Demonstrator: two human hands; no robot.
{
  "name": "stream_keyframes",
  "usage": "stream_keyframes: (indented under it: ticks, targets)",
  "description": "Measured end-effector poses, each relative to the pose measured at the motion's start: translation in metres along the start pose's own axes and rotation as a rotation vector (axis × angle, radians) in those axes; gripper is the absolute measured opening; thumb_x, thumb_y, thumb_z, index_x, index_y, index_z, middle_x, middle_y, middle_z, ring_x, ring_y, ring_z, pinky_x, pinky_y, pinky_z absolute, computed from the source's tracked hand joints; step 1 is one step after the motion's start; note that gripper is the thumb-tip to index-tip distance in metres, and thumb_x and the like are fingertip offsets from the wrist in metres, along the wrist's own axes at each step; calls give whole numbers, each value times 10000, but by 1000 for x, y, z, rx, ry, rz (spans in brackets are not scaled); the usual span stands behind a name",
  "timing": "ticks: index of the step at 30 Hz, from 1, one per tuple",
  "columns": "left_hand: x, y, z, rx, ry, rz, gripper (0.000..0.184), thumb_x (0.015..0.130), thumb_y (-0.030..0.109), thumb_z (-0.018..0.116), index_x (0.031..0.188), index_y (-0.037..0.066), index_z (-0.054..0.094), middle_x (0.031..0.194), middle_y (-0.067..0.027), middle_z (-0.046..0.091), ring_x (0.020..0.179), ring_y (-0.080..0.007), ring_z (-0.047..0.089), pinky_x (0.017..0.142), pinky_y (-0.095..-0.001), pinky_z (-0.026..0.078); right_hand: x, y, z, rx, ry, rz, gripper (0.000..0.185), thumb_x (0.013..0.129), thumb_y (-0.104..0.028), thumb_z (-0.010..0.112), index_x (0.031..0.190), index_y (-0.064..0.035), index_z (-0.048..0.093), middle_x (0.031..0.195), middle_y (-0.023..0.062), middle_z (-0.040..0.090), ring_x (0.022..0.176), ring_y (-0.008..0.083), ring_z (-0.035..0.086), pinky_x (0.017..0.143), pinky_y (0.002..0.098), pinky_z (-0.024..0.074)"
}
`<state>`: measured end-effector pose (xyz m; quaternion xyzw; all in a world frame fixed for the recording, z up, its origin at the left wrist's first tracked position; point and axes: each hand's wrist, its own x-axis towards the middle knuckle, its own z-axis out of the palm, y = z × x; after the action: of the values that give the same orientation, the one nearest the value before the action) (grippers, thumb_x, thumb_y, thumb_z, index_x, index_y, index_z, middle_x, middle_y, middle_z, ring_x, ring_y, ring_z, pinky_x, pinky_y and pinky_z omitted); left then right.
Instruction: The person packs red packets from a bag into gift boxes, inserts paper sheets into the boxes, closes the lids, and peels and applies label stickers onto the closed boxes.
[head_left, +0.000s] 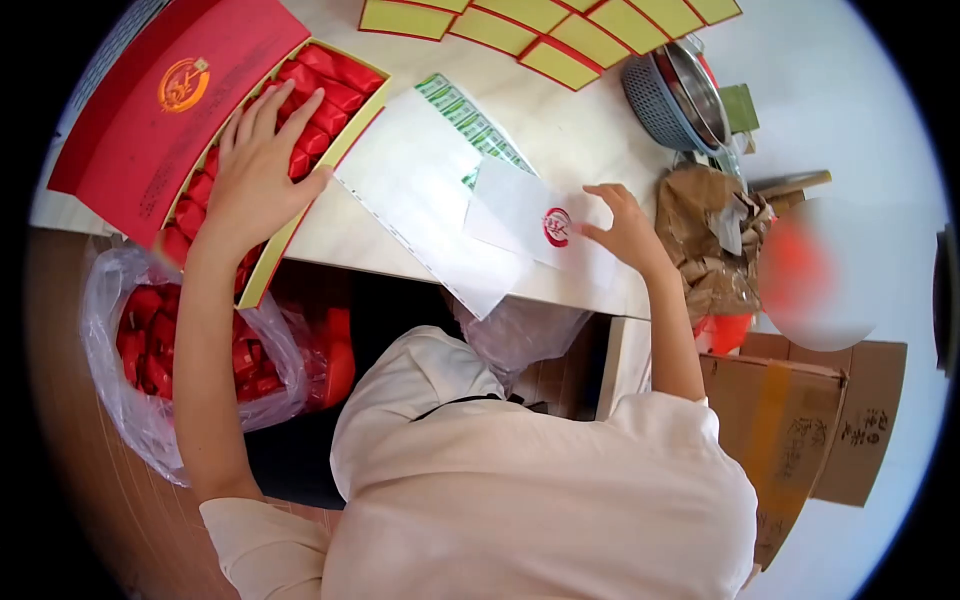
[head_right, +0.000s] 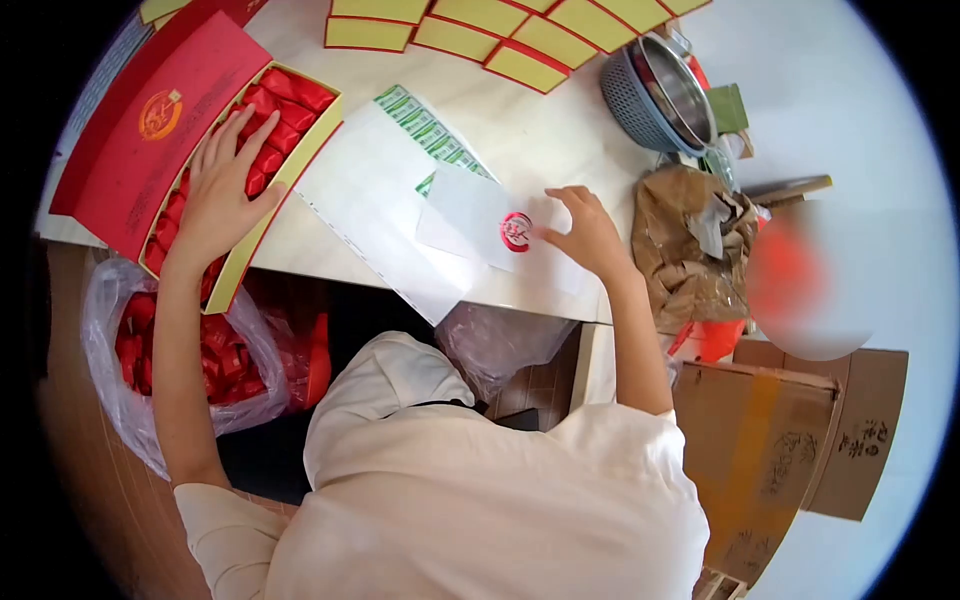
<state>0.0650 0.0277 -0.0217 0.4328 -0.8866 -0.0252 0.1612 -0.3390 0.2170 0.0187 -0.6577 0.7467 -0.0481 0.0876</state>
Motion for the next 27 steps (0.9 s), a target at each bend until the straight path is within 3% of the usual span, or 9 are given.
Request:
stream_keyframes:
  ticks: [3,10,13,17,23,27]
  targets:
    - [-1,0,0,-3,6,12,731,820,326,643,1474,204,341,1526,-138,268,1406,-323,247,1166,-469,155,-22,-6,2,46,-30,74,700,691,-312,821,1282,-61,543,1240,173,536,1160,330,523,956,395,455]
    - [-4,-2,0,-58,24,17,704,834,383,628,1461,194,367,1514,-143,294,1408,-322,246,1169,-467,147,4,-10,20,83,-39,33,662,674,-276,825,1235,-32,570,1191,167,553,1124,320,543,944,378,458]
    - [-4,1,-4,-111,7,-21,714,805,385,654,1443,193,396,1504,-135,305,1402,-315,255,1167,-465,157,8,-12,21,84,-66,86,600,689,-200,808,1215,-28,576,1165,140,553,1069,283,561,940,357,456]
    - [-4,0,-3,-120,2,-28,717,800,384,659,1441,194,401,1508,-135,301,1404,-311,254,1169,-463,151,5,-19,21,50,-24,107,597,666,-231,822,1173,-23,586,1120,146,576,1060,310,567,899,377,474]
    - [-3,0,-4,-113,1,-20,720,801,387,657,1445,198,397,1510,-143,298,1407,-311,250,1171,-462,144,-1,-35,22,-120,86,110,408,674,-203,812,963,-31,582,1021,111,615,1015,320,577,851,403,469]
    - [-3,-1,-2,-100,16,-18,713,806,389,651,1443,193,399,1506,-140,305,1405,-312,252,1169,-462,149,3,-24,22,-61,141,31,196,786,-103,689,909,-35,553,880,148,655,886,351,633,743,431,489]
